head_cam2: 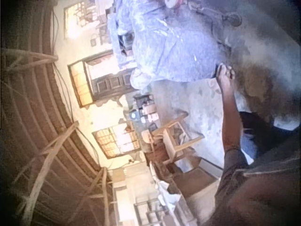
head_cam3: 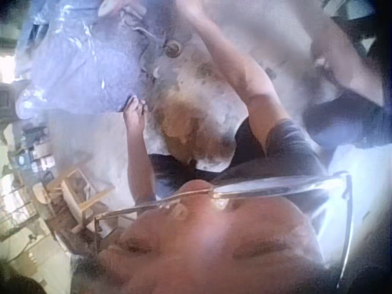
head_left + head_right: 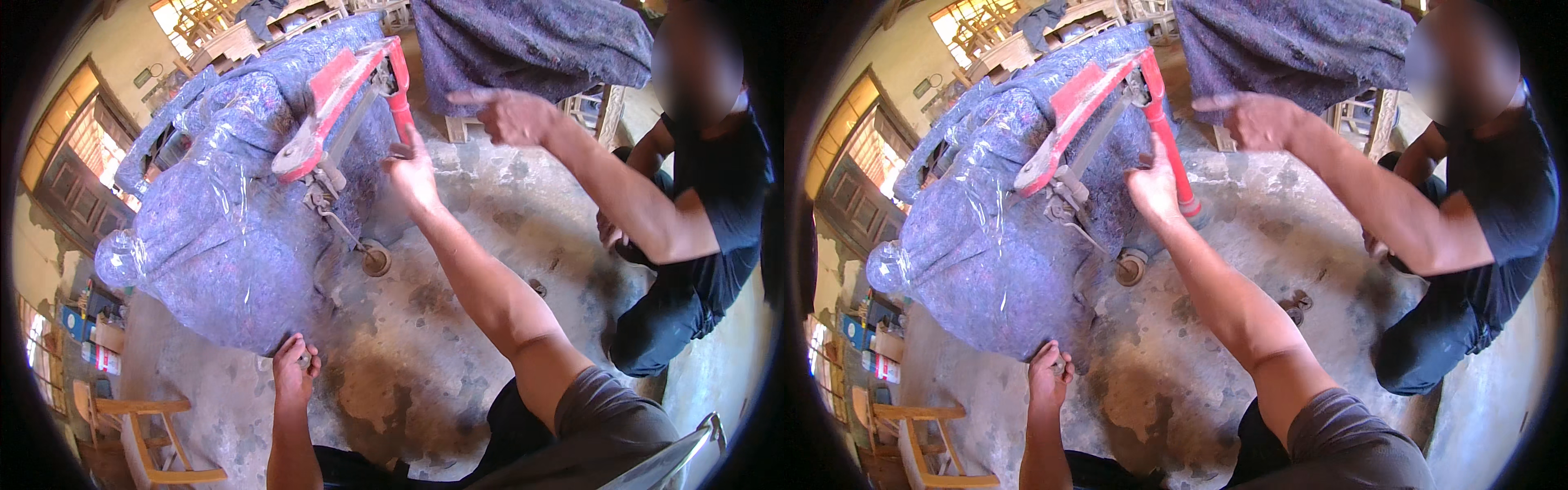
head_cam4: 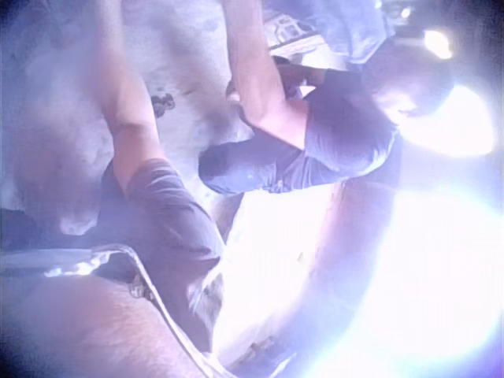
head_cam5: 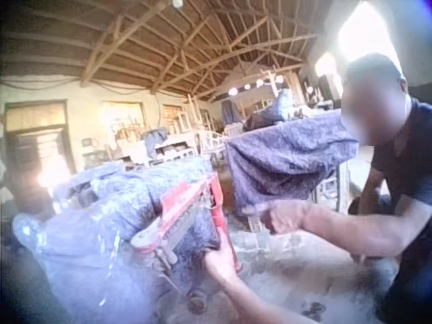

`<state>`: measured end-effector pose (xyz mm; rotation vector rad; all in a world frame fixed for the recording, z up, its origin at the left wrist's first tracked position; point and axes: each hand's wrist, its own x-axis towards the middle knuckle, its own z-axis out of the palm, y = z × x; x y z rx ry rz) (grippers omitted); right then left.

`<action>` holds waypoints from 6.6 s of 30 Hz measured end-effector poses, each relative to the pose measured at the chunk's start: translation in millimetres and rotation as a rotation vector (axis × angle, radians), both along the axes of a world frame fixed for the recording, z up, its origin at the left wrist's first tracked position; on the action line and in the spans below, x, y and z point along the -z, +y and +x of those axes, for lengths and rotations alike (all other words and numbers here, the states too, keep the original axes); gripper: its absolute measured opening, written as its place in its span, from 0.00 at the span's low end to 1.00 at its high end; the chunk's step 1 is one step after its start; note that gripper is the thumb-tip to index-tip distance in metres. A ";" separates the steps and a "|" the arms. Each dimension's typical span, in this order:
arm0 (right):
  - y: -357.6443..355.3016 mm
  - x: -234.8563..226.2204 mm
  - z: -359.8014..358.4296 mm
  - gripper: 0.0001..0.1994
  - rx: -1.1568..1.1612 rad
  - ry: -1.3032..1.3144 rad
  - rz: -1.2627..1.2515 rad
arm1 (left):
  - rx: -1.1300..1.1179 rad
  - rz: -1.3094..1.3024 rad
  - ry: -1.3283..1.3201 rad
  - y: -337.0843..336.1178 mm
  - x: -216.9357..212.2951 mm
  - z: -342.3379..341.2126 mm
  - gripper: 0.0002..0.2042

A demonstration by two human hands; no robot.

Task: The person points at and adjusts a mechanical scale or weighing component on a workshop machine while handling metal weights.

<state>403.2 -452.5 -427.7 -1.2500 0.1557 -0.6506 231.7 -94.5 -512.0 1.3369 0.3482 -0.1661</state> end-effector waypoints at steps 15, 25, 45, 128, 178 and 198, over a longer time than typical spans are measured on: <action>9.9 0.2 -1.1 0.13 -0.376 0.117 0.378 | 0.102 -0.052 0.052 8.1 3.6 6.9 0.14; 8.6 -12.8 -5.7 0.10 -0.525 0.030 0.471 | 0.115 -0.073 -0.002 -4.1 8.9 -0.6 0.17; -26.8 31.3 12.5 0.29 -0.115 0.222 0.100 | 0.056 -0.069 -0.012 -10.5 18.9 -6.0 0.17; 5.6 -59.9 -50.7 0.27 -0.851 -0.277 -0.022 | 0.108 -0.017 0.042 -23.9 21.7 1.0 0.21; 7.3 -70.9 -54.2 0.28 -0.662 -0.112 -0.240 | 0.132 0.016 0.043 -26.8 25.9 4.1 0.22; -47.0 -126.8 -106.1 0.10 -0.615 -0.601 -0.051 | 0.149 0.092 0.103 -14.2 34.4 -2.8 0.21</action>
